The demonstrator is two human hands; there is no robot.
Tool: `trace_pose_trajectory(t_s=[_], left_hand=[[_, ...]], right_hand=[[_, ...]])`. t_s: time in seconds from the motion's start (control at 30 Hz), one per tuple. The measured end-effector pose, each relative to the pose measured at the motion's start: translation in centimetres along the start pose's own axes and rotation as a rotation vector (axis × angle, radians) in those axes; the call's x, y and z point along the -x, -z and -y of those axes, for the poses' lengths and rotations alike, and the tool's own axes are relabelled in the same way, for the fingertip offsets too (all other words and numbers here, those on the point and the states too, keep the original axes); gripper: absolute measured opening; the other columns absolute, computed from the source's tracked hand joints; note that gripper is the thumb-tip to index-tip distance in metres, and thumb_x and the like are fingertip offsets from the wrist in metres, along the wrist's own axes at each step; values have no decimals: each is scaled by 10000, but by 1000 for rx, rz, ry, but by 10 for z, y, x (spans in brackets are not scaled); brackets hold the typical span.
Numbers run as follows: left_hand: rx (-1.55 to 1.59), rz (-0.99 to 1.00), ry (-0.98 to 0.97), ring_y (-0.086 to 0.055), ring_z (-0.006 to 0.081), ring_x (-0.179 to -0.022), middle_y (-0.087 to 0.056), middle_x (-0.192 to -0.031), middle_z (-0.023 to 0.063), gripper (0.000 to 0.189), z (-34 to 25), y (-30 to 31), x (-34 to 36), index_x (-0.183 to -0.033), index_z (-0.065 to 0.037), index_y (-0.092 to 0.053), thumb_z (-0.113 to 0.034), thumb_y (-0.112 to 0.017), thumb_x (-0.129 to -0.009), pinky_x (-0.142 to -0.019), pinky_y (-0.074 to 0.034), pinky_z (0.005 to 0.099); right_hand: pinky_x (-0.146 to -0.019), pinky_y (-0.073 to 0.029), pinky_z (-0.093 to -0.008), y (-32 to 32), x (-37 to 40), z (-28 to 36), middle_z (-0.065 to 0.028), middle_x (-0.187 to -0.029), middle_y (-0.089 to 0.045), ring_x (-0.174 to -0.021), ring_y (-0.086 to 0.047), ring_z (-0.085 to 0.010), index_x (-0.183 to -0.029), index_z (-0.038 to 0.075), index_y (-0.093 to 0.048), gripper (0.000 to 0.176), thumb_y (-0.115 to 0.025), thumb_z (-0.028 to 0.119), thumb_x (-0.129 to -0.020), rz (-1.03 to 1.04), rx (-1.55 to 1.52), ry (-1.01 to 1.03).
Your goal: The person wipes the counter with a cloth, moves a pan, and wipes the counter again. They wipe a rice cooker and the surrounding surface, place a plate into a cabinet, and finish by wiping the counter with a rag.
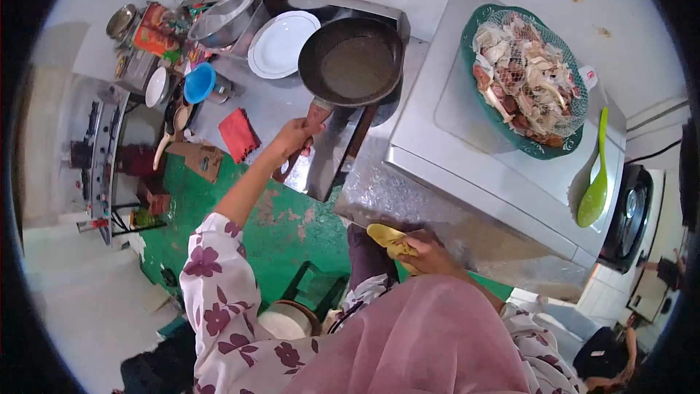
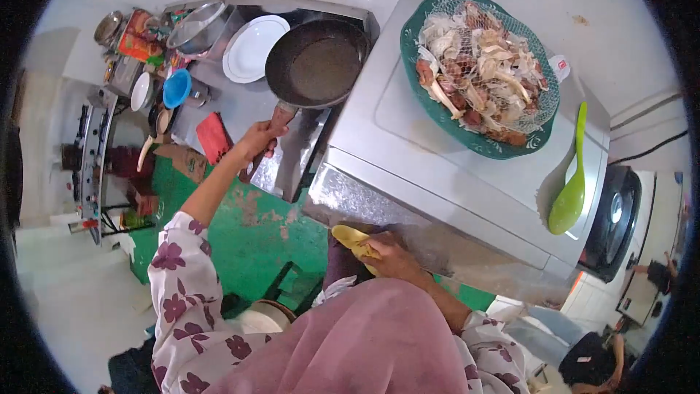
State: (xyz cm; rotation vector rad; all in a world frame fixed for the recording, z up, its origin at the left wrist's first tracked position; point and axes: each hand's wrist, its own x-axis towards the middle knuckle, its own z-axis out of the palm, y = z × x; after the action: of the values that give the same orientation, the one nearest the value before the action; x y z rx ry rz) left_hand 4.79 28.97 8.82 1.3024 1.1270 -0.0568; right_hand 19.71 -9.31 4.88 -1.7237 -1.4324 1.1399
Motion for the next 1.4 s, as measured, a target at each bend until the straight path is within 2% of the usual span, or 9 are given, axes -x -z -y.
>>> trace_pose_trajectory(t_s=[0.1, 0.2, 0.5, 0.67, 0.73, 0.83, 0.97, 1.17, 1.4], left_hand=[[-15, 35, -24, -430, 89, -420, -438, -557, -18, 221, 6, 6, 2, -927, -76, -526, -267, -626, -875, -398, -371, 242], [22, 80, -20, -442, 82, -427, -464, -577, -11, 298, 13, 15, 7, -936, -25, -531, -297, -636, -873, -399, -393, 237], [-29, 98, 17, -416, 82, -436, -448, -589, -9, 237, -2, 48, 43, -936, -29, -507, -235, -614, -889, -394, -383, 244], [-55, 88, 9, -419, 85, -428, -444, -575, -17, 228, -3, 64, 52, -960, -41, -513, -241, -601, -897, -398, -370, 239], [-44, 74, 1, -426, 89, -418, -440, -559, -25, 219, 0, 69, 55, -964, -54, -513, -248, -594, -901, -397, -356, 237], [1, 83, 25, -425, 91, -416, -435, -559, -26, 208, 2, 76, 62, -960, -59, -509, -236, -596, -897, -393, -352, 235], [31, 32, 44, -426, 96, -415, -432, -561, -19, 190, 3, 85, 79, -951, -68, -502, -226, -593, -896, -388, -358, 240], [40, -37, 79, -427, 98, -417, -430, -561, -11, 174, 6, 104, 110, -935, -73, -496, -225, -575, -906, -386, -359, 240], [74, -131, 105, -431, 100, -417, -431, -558, -9, 213, 16, 123, 138, -920, -63, -491, -257, -579, -906, -384, -359, 240]], right_hand=[[-926, -417, -420, -8, -11, 14, -132, -1070, -612, -1030, -553, -320, -1099, 96, -600, 366, -674, 294, -801, 29, 89, -51], [-923, -419, -434, -26, -20, 25, -134, -1060, -614, -1023, -556, -329, -1093, 104, -605, 373, -692, 298, -786, -100, 67, -5], [-976, -364, -470, -62, -75, 67, -173, -1116, -590, -1085, -523, -360, -1098, 99, -611, 401, -699, 313, -770, -317, 4, -232], [-1027, -291, -497, -47, -113, 98, -188, -1305, -447, -1224, -413, -374, -1080, 107, -619, 383, -700, 301, -759, -532, 653, -247], [-978, -360, -458, -40, -133, 108, -181, -1241, -507, -1166, -471, -347, -1027, 72, -612, 337, -680, 294, -783, -597, 704, -223], [-791, -475, -367, -43, -175, 103, -134, -1011, -605, -906, -598, -257, -999, 21, -566, 231, -623, 201, -864, -769, 93, -77], [-586, -533, -318, -43, -265, 48, -137, -863, -602, -689, -624, -202, -1174, 16, -429, 335, -573, 172, -915, -1029, -863, -265], [-473, -491, -276, -6, -308, 31, -135, -705, -593, -464, -568, -190, -1262, -10, -352, 422, -546, 78, -898, -1021, -993, -349], [-429, -480, -281, -84, -239, 52, -101, -723, -558, -493, -576, -171, -1246, -1, -356, 359, -467, -6, -905, -894, -682, -313]])
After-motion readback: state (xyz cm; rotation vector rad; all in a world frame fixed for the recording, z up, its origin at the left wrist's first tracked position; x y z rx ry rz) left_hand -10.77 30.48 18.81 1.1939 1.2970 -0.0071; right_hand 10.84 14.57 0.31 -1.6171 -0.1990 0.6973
